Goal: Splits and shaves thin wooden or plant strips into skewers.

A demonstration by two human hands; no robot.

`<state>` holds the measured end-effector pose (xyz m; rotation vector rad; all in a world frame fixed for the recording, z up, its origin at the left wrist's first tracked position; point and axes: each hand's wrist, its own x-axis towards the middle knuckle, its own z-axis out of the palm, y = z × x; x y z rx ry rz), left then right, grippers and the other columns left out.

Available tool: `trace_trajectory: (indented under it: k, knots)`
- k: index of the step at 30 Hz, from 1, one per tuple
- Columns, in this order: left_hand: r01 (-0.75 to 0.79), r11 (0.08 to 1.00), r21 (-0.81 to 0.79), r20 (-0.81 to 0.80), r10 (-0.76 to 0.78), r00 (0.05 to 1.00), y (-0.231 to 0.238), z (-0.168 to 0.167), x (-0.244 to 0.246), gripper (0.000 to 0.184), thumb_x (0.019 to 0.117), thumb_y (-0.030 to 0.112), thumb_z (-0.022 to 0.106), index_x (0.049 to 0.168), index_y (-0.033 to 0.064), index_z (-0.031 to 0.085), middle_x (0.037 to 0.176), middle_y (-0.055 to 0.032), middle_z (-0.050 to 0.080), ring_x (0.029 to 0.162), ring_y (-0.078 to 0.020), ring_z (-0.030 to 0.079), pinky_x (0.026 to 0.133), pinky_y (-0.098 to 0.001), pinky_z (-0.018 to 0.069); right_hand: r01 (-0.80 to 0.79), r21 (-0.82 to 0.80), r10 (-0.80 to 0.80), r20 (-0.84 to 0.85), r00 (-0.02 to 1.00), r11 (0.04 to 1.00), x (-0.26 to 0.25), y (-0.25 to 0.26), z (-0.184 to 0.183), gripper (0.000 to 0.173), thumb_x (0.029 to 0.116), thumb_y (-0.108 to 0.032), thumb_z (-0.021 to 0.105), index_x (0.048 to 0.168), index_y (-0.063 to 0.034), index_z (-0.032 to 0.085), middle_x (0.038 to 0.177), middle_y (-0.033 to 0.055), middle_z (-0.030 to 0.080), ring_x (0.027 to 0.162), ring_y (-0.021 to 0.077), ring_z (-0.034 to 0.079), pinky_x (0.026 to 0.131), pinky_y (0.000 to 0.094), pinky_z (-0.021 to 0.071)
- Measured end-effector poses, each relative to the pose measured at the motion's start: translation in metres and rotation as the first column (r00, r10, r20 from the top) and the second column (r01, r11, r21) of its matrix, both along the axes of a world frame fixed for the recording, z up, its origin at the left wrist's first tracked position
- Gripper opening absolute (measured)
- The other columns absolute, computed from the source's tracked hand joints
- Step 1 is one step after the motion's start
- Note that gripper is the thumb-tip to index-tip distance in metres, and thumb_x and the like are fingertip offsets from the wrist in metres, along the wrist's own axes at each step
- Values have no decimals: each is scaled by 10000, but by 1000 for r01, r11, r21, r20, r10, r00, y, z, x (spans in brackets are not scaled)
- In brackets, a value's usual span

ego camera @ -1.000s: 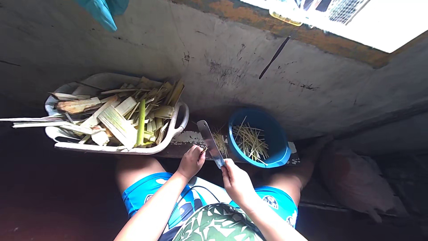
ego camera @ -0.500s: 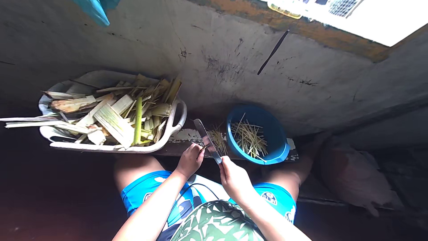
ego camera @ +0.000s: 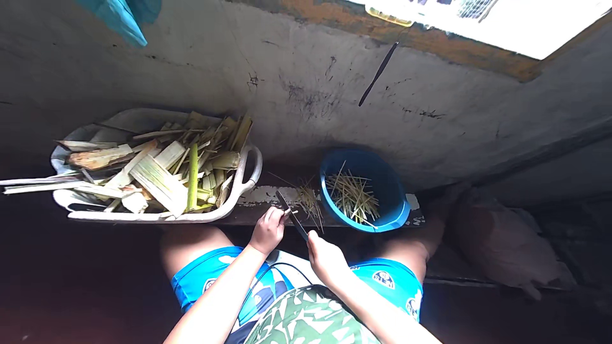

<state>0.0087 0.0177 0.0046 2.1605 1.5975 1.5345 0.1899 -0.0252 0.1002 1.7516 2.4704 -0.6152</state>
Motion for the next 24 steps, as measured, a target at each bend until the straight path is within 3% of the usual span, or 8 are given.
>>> trace_trajectory:
  k: [15,21,24]
  knots:
    - [-19,1000,10,52,19,998,3,-8,-2,166,982,79,571,938,-54,661,910,-197,698,873,-258,715,860,-301,580,-26,-81,29,38,999,996,-9,8,4,285,1101,-177,349,1274,-47,534,999,159,684,935,326,713,765,461,566]
    - [66,997,41,64,-68,996,3,-10,1,188,1005,122,574,951,-33,666,935,-178,706,913,-224,710,887,-269,568,-6,-185,21,80,997,983,-9,16,-13,301,1103,-162,320,1327,-62,495,1021,179,683,986,359,704,802,508,559]
    - [72,997,-30,95,-69,993,1,-9,-1,285,984,204,610,1088,-47,694,998,-195,724,922,-233,719,881,-310,579,-20,-202,40,96,995,979,-10,17,-12,305,1094,-138,332,1348,-61,484,1038,187,683,995,364,703,802,511,557]
